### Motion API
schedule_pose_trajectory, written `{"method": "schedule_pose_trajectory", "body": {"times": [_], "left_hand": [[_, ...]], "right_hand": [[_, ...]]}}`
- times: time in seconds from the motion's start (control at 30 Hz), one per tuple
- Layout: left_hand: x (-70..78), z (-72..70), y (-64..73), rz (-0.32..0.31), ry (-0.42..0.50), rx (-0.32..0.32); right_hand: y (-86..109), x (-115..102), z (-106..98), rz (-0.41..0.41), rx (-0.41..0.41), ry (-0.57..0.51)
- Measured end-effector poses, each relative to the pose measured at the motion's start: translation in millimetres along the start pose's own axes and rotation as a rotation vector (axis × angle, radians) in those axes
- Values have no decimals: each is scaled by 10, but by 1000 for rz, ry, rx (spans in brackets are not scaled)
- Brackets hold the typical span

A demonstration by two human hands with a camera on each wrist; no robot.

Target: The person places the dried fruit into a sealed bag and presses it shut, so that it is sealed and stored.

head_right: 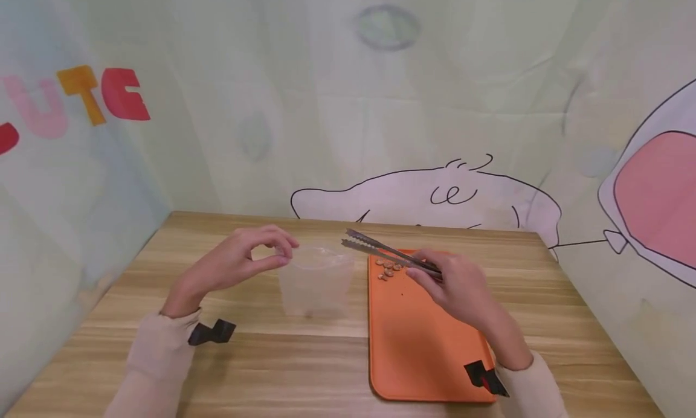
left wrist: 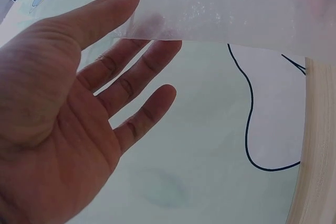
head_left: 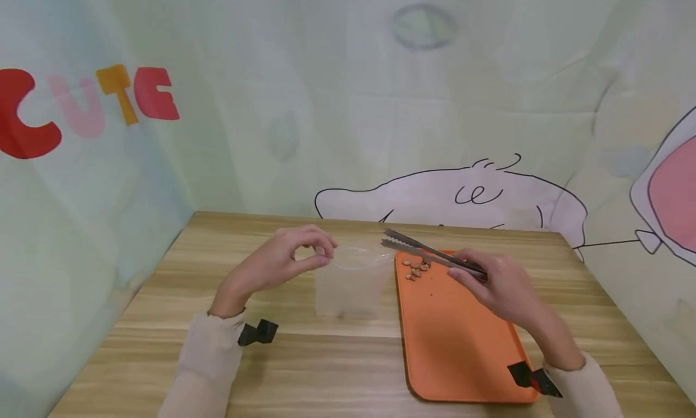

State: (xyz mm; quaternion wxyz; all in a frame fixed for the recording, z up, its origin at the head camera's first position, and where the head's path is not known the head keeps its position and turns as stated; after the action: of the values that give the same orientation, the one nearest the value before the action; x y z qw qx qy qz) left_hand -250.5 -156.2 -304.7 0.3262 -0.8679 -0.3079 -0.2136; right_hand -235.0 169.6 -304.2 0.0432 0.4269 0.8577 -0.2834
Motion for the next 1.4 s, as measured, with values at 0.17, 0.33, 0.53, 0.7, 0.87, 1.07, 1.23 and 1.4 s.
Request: {"method": "schedule_pose_trajectory", "body": {"times": [0.17,0.33,0.53,0.7,0.87,1.07,1.23,1.4], "left_hand": [[7,-45,10,4,-13,7],[3,-51,24,5,-14,2],[0,-37,38,8,-5,-4],[2,-23,47,6,5,-8],[-1,-7,46,6,16,-14],[-2,-14,28,17,15,-14],[10,-32,13,15,22,-13],[4,-20,9,6,24,-18]], "right_hand": [[57,308,62,83,-50,85],[174,624,272,150,-179,150],[285,848,539,139,-252,197],[291,873,641,126,-257,232],[263,806,570,131,-203,192],[74,406,135,20,-21,105],[-105,-8,-153,-93,44,37],[-216,-258,-122,-174,-13,34]]}}
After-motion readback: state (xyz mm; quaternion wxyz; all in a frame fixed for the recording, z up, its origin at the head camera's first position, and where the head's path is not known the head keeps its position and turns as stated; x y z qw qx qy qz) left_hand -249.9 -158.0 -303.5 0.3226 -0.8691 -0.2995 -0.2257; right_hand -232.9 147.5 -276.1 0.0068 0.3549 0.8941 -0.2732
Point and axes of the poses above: each hand's wrist, its own y-axis away from the middle knuckle, its own z-axis out of the palm, x = y × z, the point moved 6 cm from there along -y, towards the middle knuckle, and after that the axes turned 2 degrees about z, right-handed, at the moved point
